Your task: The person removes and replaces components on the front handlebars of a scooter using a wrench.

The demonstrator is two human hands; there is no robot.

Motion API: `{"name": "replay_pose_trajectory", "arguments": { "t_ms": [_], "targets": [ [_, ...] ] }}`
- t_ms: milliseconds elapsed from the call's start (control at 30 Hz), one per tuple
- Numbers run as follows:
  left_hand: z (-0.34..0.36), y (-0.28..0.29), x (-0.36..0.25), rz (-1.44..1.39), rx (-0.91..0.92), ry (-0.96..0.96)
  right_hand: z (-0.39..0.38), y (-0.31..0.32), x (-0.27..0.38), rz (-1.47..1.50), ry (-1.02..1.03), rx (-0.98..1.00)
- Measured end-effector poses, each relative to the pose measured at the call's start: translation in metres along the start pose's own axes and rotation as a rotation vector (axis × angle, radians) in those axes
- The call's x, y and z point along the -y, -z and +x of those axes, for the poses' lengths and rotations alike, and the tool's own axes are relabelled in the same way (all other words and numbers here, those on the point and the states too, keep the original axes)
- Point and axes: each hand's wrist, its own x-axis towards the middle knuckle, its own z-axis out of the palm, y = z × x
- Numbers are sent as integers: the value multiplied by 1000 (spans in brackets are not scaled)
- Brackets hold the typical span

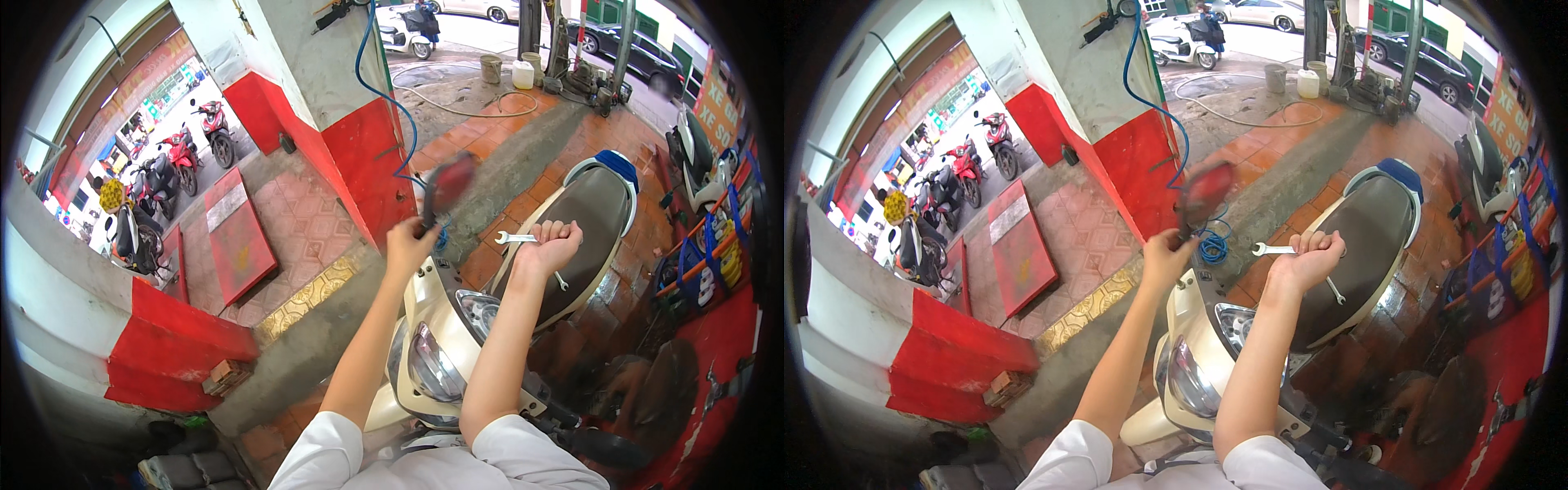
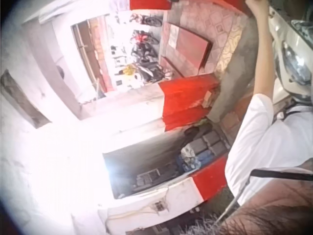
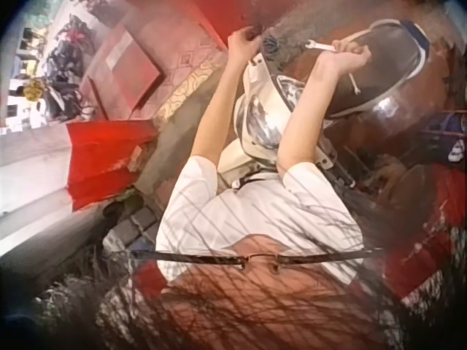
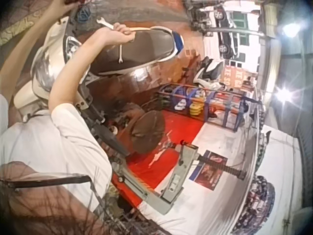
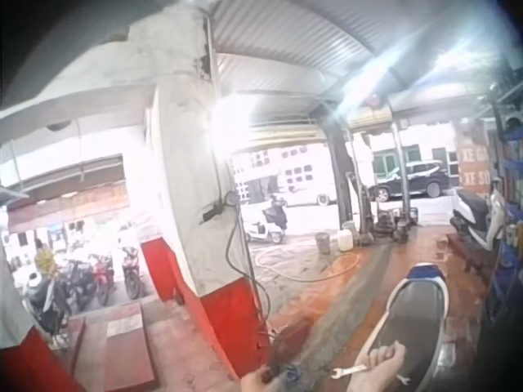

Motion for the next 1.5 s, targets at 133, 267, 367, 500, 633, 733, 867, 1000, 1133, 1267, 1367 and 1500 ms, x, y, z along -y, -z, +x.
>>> {"name": "replay_pose_trajectory", "arguments": {
  "t_ms": [133, 267, 367, 500, 633, 733, 867, 1000, 1133, 1267, 1367, 1500],
  "targets": [
    [-10, 13, 38, -758, -236, 191, 0, -1, -3, -24, -4, 11],
    [-90, 7, 58, -594, -387, -174, -5, -4, -4, 15, -24, 11],
    [-77, -2, 35, -54, -224, -392, -2, -1, -3, 9, -40, 27],
    [-12, -5, 9, -222, -45, -295, -10, -4, -7, -21, -50, 53],
    [-9, -7, -4, -198, 45, -129, -8, -5, -5, -42, -40, 37],
    [-13, -2, -11, -127, 166, -92, -9, -6, -5, -37, -42, 67],
    [-25, -17, -15, -191, 92, -173, -4, -2, -6, -14, -64, 56],
    [-44, -26, 46, -363, -121, -377, -7, -3, -8, -7, -92, 65],
    [-64, -20, 68, -734, -333, -308, 1, 2, -14, -14, -136, 89],
    [-35, -2, 49, -1248, -347, 142, 3, 7, -31, -95, -310, 123],
    [0, 9, 38, -983, -86, 297, 3, 15, -64, -184, -462, 158],
    [19, 2, 36, -828, 145, 227, 2, 28, -107, -245, -641, 130]
  ]
}}
